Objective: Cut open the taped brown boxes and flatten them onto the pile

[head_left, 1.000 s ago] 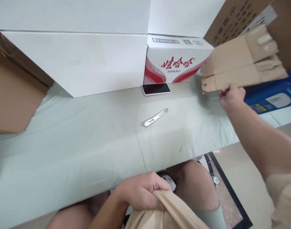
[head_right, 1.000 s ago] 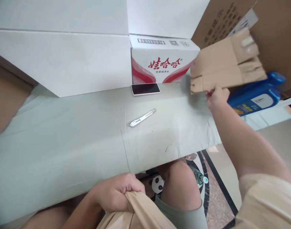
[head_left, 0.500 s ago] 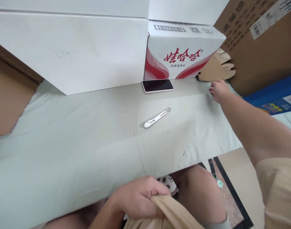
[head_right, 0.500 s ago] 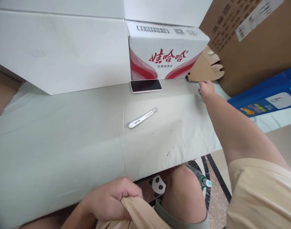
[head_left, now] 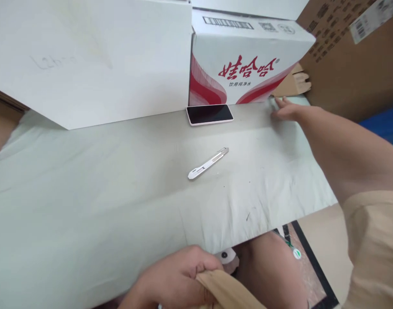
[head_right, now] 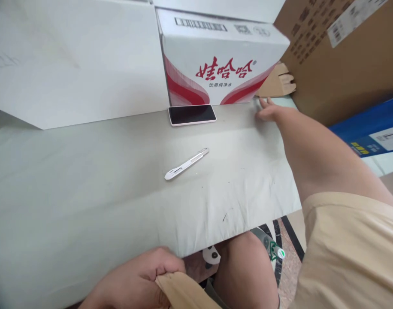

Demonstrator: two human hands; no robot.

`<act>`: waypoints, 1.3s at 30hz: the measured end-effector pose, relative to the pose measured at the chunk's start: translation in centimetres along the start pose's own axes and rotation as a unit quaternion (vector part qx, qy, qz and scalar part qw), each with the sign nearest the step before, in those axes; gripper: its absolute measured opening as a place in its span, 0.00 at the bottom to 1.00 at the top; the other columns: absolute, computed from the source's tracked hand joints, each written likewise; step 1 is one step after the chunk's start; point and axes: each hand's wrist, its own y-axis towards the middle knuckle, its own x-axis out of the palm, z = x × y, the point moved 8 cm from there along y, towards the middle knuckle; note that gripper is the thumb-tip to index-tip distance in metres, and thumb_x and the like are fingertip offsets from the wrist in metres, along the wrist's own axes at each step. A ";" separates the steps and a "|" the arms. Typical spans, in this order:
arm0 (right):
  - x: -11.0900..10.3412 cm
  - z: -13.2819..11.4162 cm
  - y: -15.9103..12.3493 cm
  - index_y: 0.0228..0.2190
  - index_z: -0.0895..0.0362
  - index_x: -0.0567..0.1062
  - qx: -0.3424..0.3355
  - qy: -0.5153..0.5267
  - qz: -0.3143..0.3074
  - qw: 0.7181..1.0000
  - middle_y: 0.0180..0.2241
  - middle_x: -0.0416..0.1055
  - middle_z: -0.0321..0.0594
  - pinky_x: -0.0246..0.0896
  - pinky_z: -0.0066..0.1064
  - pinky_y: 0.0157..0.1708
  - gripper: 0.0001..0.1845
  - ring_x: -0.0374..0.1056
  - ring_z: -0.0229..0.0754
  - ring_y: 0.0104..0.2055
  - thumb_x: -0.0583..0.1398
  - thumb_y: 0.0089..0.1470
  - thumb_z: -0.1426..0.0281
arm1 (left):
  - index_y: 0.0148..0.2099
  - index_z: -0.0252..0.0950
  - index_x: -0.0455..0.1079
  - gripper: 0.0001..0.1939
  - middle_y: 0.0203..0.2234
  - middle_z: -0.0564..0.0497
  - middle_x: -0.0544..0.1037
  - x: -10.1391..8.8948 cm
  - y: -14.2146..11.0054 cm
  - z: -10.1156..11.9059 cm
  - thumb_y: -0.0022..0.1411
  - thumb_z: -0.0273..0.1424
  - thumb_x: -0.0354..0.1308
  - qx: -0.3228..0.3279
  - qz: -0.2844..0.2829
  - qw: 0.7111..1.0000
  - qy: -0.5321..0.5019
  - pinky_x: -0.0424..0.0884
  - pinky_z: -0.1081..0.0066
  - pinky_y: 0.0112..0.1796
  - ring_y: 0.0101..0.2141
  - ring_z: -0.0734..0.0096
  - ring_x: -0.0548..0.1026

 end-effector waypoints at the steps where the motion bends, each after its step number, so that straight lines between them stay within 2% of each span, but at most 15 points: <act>1: 0.3 0.1 -0.2 0.60 0.74 0.71 0.012 -0.004 -0.029 1.000 0.70 0.53 0.77 0.56 0.47 0.63 0.32 0.57 0.64 0.72 0.65 0.57 0.71 | 0.30 0.34 0.67 0.18 0.27 0.55 0.70 0.0 0.0 0.1 0.53 0.43 0.66 0.000 0.000 1.000 0.002 0.63 0.77 0.30 0.30 0.75 0.66; 5: 1.3 -0.4 -2.7 0.68 0.68 0.64 0.011 -0.022 -0.095 0.995 0.73 0.49 0.68 0.48 0.51 0.71 0.35 0.50 0.62 0.76 0.61 0.62 0.74 | 0.29 0.34 0.68 0.15 0.25 0.55 0.69 0.3 -0.4 0.8 0.50 0.40 0.64 -0.001 0.004 0.999 0.036 0.60 0.78 0.28 0.29 0.76 0.65; 8: 1.1 -2.0 -5.6 0.69 0.65 0.62 -0.009 -0.027 -0.064 0.998 0.74 0.49 0.66 0.50 0.55 0.71 0.37 0.53 0.65 0.75 0.60 0.60 0.76 | 0.29 0.34 0.68 0.16 0.25 0.55 0.69 0.8 -1.4 2.0 0.51 0.42 0.64 0.030 -0.002 0.997 0.069 0.60 0.78 0.27 0.29 0.76 0.66; 11: 0.7 -5.6 -9.6 0.66 0.61 0.66 -0.057 -0.016 -0.019 0.998 0.71 0.57 0.61 0.54 0.60 0.69 0.36 0.59 0.67 0.71 0.61 0.57 0.75 | 0.31 0.34 0.70 0.14 0.25 0.55 0.71 1.4 -3.1 3.7 0.53 0.40 0.64 0.090 0.000 0.992 0.088 0.60 0.78 0.27 0.28 0.77 0.67; 14: 1.1 -11.3 -15.7 0.60 0.55 0.71 -0.135 0.055 0.029 0.989 0.65 0.68 0.52 0.59 0.51 0.68 0.28 0.64 0.56 0.68 0.58 0.58 0.72 | 0.33 0.34 0.73 0.10 0.24 0.56 0.72 1.7 -5.2 5.5 0.52 0.35 0.64 0.176 0.023 0.981 0.077 0.62 0.77 0.28 0.26 0.78 0.67; 15: 0.8 -13.1 -18.3 0.56 0.56 0.74 -0.151 0.158 0.081 0.972 0.61 0.72 0.52 0.60 0.51 0.67 0.24 0.67 0.55 0.65 0.58 0.58 0.71 | 0.33 0.33 0.74 0.09 0.24 0.56 0.73 1.8 -6.0 5.8 0.52 0.34 0.64 0.200 0.030 0.977 0.074 0.63 0.77 0.29 0.26 0.77 0.68; 17: 1.7 -16.0 -24.1 0.47 0.54 0.75 -0.141 0.380 0.140 0.903 0.51 0.78 0.49 0.66 0.52 0.61 0.16 0.74 0.53 0.56 0.57 0.59 0.67 | 0.35 0.34 0.76 0.09 0.26 0.54 0.76 2.1 -7.4 6.1 0.51 0.32 0.64 0.229 0.034 0.969 0.081 0.66 0.76 0.31 0.28 0.75 0.72; 19: 4.7 -19.5 -29.4 0.42 0.52 0.75 -0.120 0.518 0.107 0.840 0.45 0.80 0.45 0.70 0.49 0.56 0.11 0.76 0.50 0.50 0.59 0.59 0.63 | 0.38 0.34 0.78 0.11 0.31 0.52 0.79 2.4 -8.9 5.9 0.51 0.32 0.64 0.249 0.022 0.963 0.098 0.70 0.75 0.34 0.31 0.70 0.76; 21: 7.7 -24.0 -33.6 0.40 0.51 0.76 -0.121 0.565 0.028 0.816 0.42 0.80 0.43 0.72 0.46 0.53 0.10 0.77 0.48 0.48 0.61 0.58 0.61 | 0.42 0.34 0.80 0.14 0.35 0.50 0.81 2.7 -10.9 5.7 0.52 0.31 0.63 0.285 0.002 0.952 0.113 0.73 0.73 0.38 0.35 0.67 0.78; 24: 9.2 -31.6 -36.9 0.41 0.50 0.77 -0.187 0.549 -0.057 0.813 0.43 0.79 0.43 0.74 0.44 0.50 0.11 0.77 0.48 0.47 0.62 0.56 0.62 | 0.47 0.34 0.80 0.16 0.41 0.49 0.82 2.4 -14.6 5.4 0.56 0.28 0.59 0.332 0.000 0.938 0.104 0.73 0.71 0.45 0.42 0.63 0.80; 29: 5.0 -44.8 -37.2 0.42 0.51 0.76 -0.307 0.522 -0.078 0.792 0.45 0.78 0.42 0.73 0.35 0.38 0.11 0.76 0.43 0.40 0.60 0.55 0.66 | 0.47 0.34 0.80 0.15 0.43 0.47 0.83 1.1 -19.5 5.1 0.58 0.32 0.62 0.359 0.002 0.932 0.050 0.74 0.71 0.47 0.44 0.61 0.82; 31: 2.8 -50.0 -37.7 0.42 0.52 0.75 -0.330 0.523 -0.078 0.782 0.48 0.78 0.42 0.72 0.33 0.35 0.12 0.75 0.40 0.37 0.58 0.56 0.68 | 0.39 0.37 0.80 0.15 0.41 0.45 0.83 1.0 -20.1 4.6 0.56 0.42 0.69 0.348 -0.012 0.937 0.025 0.76 0.72 0.43 0.43 0.61 0.83; 34: -0.3 -57.6 -40.9 0.46 0.52 0.76 -0.445 0.475 -0.075 0.755 0.59 0.73 0.39 0.71 0.33 0.40 0.14 0.74 0.36 0.38 0.57 0.60 0.70 | 0.23 0.38 0.74 0.31 0.32 0.42 0.81 0.8 -19.9 3.4 0.50 0.63 0.68 0.317 0.019 0.947 -0.051 0.73 0.75 0.31 0.40 0.62 0.84; 37: -0.4 -62.7 -43.1 0.49 0.52 0.78 -0.484 0.352 -0.086 0.797 0.74 0.52 0.35 0.69 0.38 0.49 0.14 0.72 0.31 0.40 0.56 0.65 0.66 | 0.18 0.36 0.69 0.40 0.26 0.41 0.77 0.9 -20.3 2.2 0.51 0.71 0.59 0.321 0.102 0.932 -0.131 0.70 0.76 0.27 0.36 0.64 0.84; 39: 0.5 -64.5 -43.4 0.49 0.53 0.78 -0.489 0.253 -0.081 0.831 0.75 0.48 0.34 0.68 0.42 0.50 0.16 0.73 0.38 0.45 0.57 0.67 0.59 | 0.17 0.37 0.67 0.41 0.24 0.41 0.75 1.2 -20.9 1.7 0.52 0.72 0.56 0.324 0.139 0.922 -0.159 0.72 0.75 0.28 0.34 0.64 0.83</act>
